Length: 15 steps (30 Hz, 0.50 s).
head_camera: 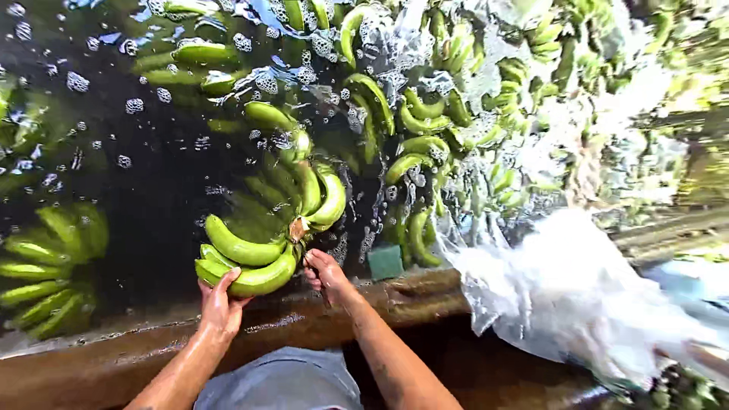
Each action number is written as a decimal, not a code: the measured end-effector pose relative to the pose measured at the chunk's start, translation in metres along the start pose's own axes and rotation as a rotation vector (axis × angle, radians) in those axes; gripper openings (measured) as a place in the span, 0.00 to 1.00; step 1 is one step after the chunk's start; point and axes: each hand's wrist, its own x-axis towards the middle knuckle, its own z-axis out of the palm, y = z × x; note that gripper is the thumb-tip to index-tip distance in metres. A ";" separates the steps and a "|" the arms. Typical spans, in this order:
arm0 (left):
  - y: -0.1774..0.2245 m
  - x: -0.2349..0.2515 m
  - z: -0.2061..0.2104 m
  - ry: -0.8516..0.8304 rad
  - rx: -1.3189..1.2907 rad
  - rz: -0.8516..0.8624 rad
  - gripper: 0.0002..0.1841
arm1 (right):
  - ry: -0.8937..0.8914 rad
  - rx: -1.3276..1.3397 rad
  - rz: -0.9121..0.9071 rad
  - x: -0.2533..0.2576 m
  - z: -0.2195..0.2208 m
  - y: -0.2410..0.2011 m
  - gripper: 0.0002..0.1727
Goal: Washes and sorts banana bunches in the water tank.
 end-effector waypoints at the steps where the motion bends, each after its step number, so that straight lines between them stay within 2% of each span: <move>1: -0.004 0.001 0.000 0.001 -0.017 0.013 0.47 | 0.029 -0.027 -0.040 0.005 0.000 0.005 0.15; 3: -0.013 0.005 0.000 -0.005 -0.013 0.053 0.49 | 0.035 -0.110 -0.072 -0.006 0.005 0.012 0.15; 6: -0.007 0.015 0.000 -0.050 0.035 0.155 0.53 | -0.048 -0.146 -0.088 -0.054 0.008 0.001 0.16; 8: -0.007 0.014 -0.005 -0.065 0.070 0.175 0.55 | 0.097 -0.189 -0.156 -0.070 -0.008 0.002 0.16; 11: -0.004 0.015 0.003 -0.093 0.122 0.224 0.58 | 0.332 -0.705 -0.219 -0.043 -0.032 -0.018 0.20; 13: -0.005 0.011 0.003 -0.094 0.135 0.252 0.59 | 0.413 -0.985 -0.152 -0.025 -0.025 -0.032 0.24; 15: -0.007 0.007 0.005 -0.091 0.121 0.265 0.60 | 0.447 -1.130 -0.070 -0.012 -0.010 -0.043 0.24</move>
